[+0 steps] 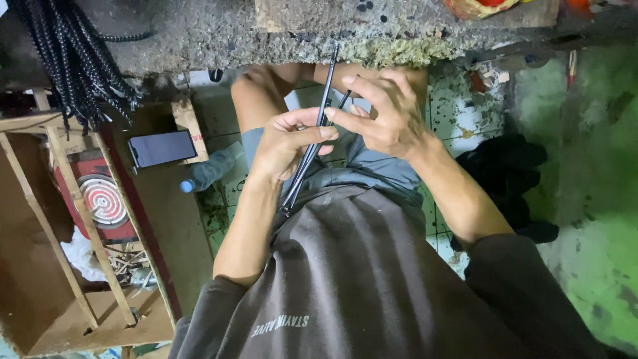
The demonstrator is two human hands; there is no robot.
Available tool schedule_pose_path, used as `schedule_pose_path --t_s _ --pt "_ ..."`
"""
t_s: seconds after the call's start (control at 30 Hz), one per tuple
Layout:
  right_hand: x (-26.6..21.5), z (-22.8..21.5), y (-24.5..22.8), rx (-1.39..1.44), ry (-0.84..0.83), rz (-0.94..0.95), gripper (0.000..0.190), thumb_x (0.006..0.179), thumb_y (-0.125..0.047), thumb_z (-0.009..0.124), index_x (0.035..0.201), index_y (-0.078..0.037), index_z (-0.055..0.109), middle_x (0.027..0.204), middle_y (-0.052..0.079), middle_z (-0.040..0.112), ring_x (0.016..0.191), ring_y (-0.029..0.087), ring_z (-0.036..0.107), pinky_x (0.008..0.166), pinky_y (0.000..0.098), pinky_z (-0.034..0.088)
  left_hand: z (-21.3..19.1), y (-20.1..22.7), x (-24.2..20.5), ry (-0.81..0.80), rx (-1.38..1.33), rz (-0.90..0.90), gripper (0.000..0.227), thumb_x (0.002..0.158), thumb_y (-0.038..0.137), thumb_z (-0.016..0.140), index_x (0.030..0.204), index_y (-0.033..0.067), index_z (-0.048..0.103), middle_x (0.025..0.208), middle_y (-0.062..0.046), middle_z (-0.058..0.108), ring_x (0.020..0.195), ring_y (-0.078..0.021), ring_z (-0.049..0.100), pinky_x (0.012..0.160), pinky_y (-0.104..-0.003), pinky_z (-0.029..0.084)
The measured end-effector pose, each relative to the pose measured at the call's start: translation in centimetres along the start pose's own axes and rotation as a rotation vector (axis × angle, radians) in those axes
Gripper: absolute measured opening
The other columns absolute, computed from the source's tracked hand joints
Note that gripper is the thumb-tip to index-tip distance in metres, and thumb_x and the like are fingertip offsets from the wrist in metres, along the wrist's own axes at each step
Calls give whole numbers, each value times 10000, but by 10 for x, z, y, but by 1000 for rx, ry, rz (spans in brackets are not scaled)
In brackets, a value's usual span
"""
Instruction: Applying glue to the ends of strap bundles and cutting them to length using scissors in a shoe factory.
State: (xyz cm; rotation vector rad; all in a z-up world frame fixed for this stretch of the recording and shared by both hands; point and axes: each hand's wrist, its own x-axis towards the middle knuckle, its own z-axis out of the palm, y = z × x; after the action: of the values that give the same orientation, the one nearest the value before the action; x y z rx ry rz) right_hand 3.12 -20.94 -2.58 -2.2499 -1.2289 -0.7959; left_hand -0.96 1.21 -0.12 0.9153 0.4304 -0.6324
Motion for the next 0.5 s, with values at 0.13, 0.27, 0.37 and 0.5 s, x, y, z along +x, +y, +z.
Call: schedule_pose_path --t_s 0.13,0.27,0.37,0.5 --pt "-7 2 0 13 -17 -10 334 1030 -4 669 1267 -227 745 1375 119 506 985 269 588 877 421 443 -2 -4 3 0 -30 6 320 771 -80 776 1084 -37 727 900 -180 761 811 -212 754 679 -320 662" --pt "-11 4 3 -21 19 46 358 1046 -15 635 1270 -269 753 1368 103 501 1018 257 592 847 429 467 -5 -6 6 -12 -47 -22 358 774 -74 775 1127 -39 724 912 -160 763 790 -194 749 674 -310 666" --pt "-6 4 3 -1 56 49 314 1054 -12 602 1238 -211 761 1347 117 491 913 235 683 884 430 456 -2 -2 3 -41 -22 -39 321 795 -61 765 1114 -47 730 884 -146 757 776 -166 733 682 -292 663" --pt "-13 3 7 -3 40 82 313 1018 9 672 1224 -210 756 1381 120 491 960 278 724 928 456 447 0 -3 1 -33 7 -68 361 784 -51 773 1141 -50 720 888 -144 757 769 -166 735 680 -288 663"
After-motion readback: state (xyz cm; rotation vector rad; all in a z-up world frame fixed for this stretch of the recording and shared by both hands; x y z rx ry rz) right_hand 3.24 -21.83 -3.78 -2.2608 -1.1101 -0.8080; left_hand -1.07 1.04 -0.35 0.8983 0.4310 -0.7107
